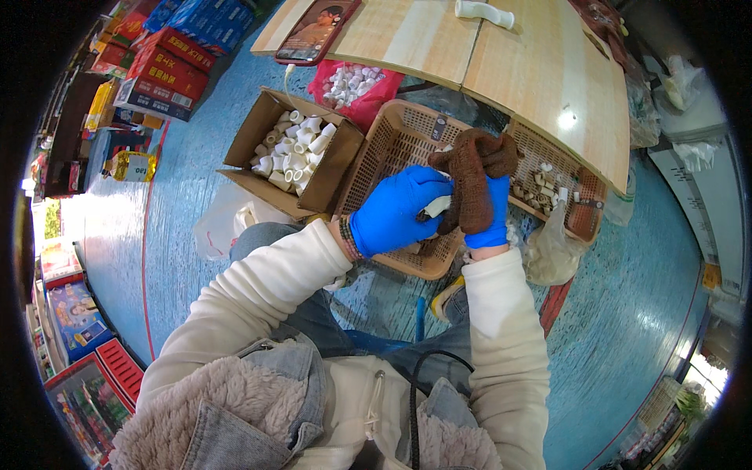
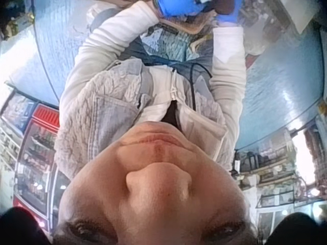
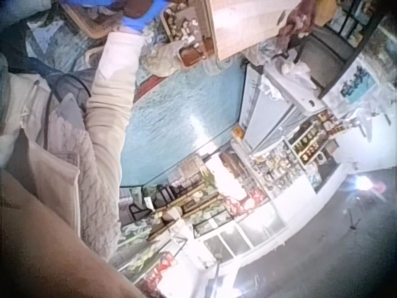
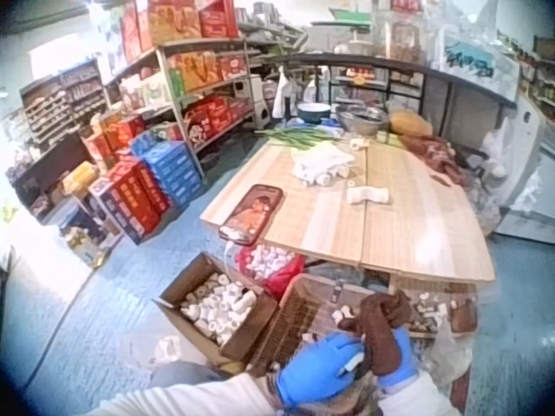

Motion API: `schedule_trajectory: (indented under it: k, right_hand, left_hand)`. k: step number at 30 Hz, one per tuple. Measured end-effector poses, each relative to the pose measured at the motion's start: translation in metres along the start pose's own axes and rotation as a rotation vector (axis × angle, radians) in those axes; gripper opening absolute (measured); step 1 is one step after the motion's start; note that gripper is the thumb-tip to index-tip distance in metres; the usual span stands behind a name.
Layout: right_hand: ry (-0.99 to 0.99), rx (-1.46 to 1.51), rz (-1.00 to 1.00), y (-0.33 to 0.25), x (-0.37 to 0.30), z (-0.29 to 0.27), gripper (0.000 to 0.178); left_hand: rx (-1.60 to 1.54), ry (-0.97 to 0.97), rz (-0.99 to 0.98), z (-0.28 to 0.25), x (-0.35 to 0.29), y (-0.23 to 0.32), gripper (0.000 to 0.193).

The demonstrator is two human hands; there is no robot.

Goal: The person sits on a low stool and wipes white plastic pipe fittings with a brown cloth. They pick each fitting from a basket, wipe it, and place it into a cardboard box. The process repeats for multiple fittings.

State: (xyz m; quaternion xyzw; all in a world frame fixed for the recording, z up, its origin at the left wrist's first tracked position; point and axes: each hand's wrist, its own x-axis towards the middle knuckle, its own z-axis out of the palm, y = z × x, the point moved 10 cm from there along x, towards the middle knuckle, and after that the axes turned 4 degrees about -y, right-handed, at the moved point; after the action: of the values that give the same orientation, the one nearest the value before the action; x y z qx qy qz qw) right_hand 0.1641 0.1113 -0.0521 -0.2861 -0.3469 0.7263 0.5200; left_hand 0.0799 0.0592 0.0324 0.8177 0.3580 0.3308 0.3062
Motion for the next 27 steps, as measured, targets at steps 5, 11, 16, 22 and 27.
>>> schedule_trajectory:
  k: [5, 11, 16, 22, 27]
  right_hand:
    - [-0.174, -0.765, -0.198, -0.059, -0.001, 0.047, 0.050]
    - [-0.275, -1.690, -0.596, -0.087, -0.016, 0.100, 0.081]
    - [-0.177, -1.623, -0.620, -0.084, -0.020, 0.078, 0.071]
    - [0.054, -0.495, -0.346, -0.044, -0.015, -0.018, 0.053]
    - [0.153, -0.662, -0.311, -0.060, -0.016, -0.025, 0.056]
  left_hand:
    - [-0.308, -0.021, -0.173, -0.006, -0.003, -0.015, 0.041]
    - [-0.912, -0.030, -0.452, 0.001, -0.014, -0.051, 0.037]
    - [-1.813, 0.120, -0.522, 0.036, -0.021, -0.056, 0.048]
    - [-2.005, 0.129, -0.507, 0.052, -0.020, -0.047, 0.057]
    - [-1.489, -0.056, -0.496, 0.027, -0.009, -0.051, 0.058]
